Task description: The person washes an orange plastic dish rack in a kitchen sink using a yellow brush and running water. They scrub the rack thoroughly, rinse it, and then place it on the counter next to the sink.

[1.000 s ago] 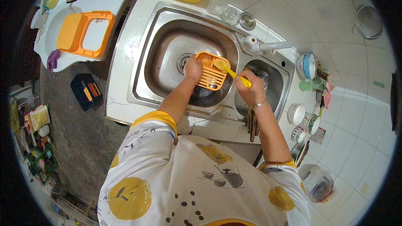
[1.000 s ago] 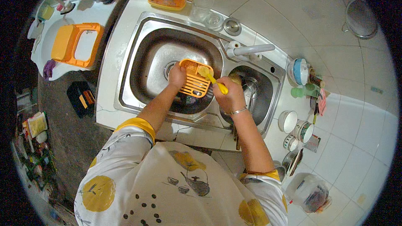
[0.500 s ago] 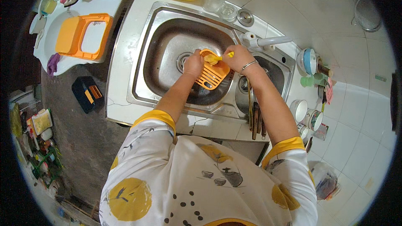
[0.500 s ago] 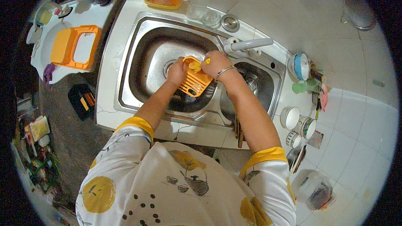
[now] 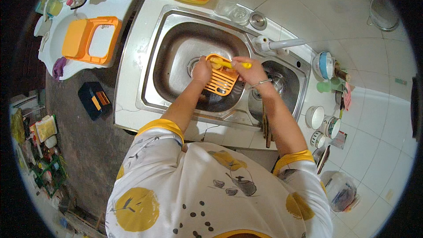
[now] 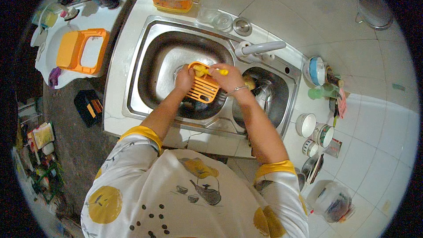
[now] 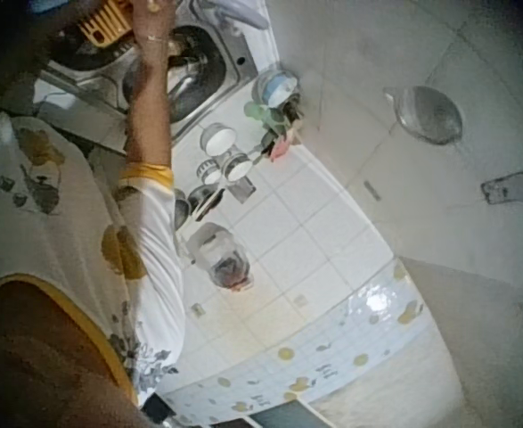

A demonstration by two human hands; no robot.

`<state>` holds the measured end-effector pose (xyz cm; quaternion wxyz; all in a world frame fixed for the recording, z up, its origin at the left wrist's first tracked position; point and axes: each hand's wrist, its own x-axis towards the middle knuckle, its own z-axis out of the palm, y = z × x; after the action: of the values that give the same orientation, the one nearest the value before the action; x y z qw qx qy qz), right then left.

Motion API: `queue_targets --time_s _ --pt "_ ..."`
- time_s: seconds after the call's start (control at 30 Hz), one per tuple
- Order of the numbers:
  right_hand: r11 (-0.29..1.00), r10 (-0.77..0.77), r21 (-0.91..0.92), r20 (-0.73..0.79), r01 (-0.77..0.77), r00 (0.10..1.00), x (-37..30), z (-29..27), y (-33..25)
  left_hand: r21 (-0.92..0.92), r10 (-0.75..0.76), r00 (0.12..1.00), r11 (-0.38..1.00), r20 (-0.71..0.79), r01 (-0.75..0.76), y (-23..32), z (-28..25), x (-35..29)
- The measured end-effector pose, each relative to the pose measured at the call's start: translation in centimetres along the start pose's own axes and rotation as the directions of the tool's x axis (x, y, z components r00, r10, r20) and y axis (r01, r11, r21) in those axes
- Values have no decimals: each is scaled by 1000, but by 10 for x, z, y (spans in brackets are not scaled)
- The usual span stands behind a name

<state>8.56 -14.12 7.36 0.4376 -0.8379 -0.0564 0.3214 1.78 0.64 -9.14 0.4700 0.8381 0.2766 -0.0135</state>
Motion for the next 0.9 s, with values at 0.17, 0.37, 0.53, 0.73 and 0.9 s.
queue_targets --time_s 0.17,0.37,0.53,0.73,0.9 --pt "965 -263 21 20 262 965 -15 26 42 -312 80 994 949 75 -53 -18 15 -5" --pt "927 -305 -260 -105 270 947 -28 5 -9 -582 183 978 808 98 -93 -57 48 3" --pt "964 -163 -252 -288 89 944 20 19 40 -436 155 988 891 30 -126 -12 25 -25" --pt "853 138 522 -195 -17 971 4 32 24 -394 171 985 907 23 -148 -4 15 -31" --pt "937 -45 332 -192 108 980 -8 21 29 -323 201 979 925 -26 -198 -13 24 -26"
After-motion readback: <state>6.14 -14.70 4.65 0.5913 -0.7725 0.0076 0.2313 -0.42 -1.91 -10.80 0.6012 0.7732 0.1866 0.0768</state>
